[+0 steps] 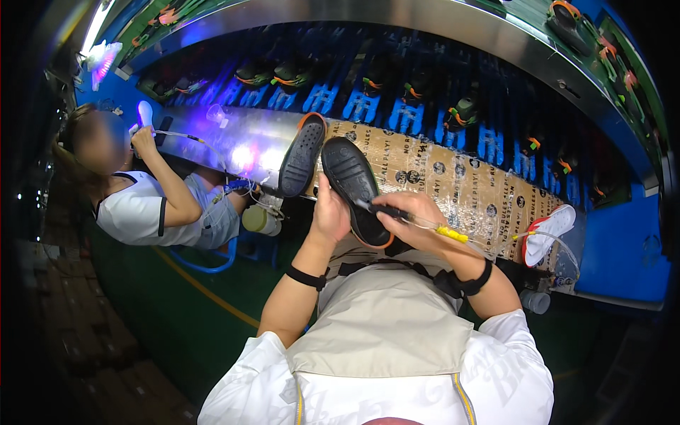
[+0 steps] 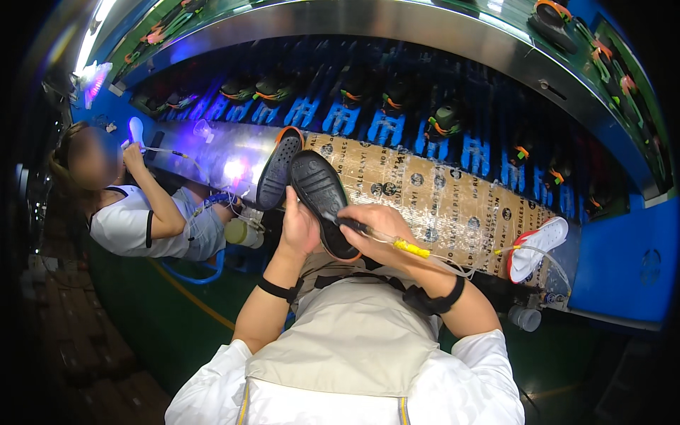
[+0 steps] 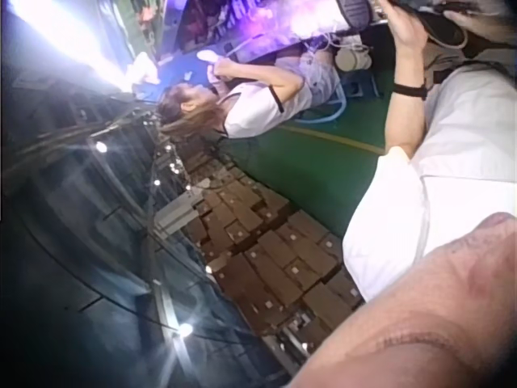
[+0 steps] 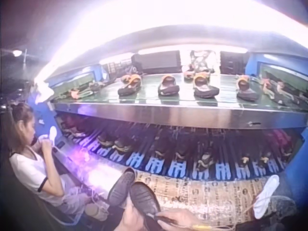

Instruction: The recorder uses a brush to apply glue or adhesive to the black outsoles of various shoes and then places them on a conveyor belt.

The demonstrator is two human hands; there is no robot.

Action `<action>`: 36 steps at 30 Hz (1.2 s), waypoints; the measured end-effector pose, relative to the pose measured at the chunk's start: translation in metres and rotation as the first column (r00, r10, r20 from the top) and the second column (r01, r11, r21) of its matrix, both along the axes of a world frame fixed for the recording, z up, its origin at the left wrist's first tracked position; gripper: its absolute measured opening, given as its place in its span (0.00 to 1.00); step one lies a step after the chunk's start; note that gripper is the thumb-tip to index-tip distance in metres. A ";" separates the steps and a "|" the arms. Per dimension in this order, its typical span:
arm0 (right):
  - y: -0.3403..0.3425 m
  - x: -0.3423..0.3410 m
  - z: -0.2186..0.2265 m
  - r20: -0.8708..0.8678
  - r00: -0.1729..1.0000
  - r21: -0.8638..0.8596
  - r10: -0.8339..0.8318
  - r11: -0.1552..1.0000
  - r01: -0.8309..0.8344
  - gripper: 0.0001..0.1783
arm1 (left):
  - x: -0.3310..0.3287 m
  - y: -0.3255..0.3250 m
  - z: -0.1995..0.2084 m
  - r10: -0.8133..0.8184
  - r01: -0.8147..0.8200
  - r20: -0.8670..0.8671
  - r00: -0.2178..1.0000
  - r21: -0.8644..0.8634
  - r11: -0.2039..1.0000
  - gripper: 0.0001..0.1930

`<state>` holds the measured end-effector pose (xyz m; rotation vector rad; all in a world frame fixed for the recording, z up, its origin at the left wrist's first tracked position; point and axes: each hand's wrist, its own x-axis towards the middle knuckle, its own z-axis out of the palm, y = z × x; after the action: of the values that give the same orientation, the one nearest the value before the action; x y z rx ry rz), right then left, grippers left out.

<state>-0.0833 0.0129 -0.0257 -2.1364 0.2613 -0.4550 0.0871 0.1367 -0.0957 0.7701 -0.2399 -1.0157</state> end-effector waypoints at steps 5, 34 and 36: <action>-0.017 -0.003 0.027 -0.142 0.985 0.206 0.094 0.977 -0.063 0.16 | 0.003 0.002 0.001 -0.124 0.114 -0.088 0.988 -0.112 0.987 0.39; -0.007 0.012 0.039 0.276 0.901 -0.040 0.334 0.941 -0.336 0.16 | 0.014 -0.008 0.044 -0.147 0.084 -0.240 0.960 -0.252 0.964 0.46; -0.005 0.013 0.037 0.280 0.941 -0.082 0.192 0.981 -0.175 0.16 | 0.015 -0.009 0.055 -0.105 0.026 -0.241 0.965 -0.308 0.951 0.47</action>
<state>-0.0700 0.0083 0.0110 -2.0926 -0.1165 -0.6596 0.1016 0.1277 -0.0409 0.3494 -0.1943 -1.0990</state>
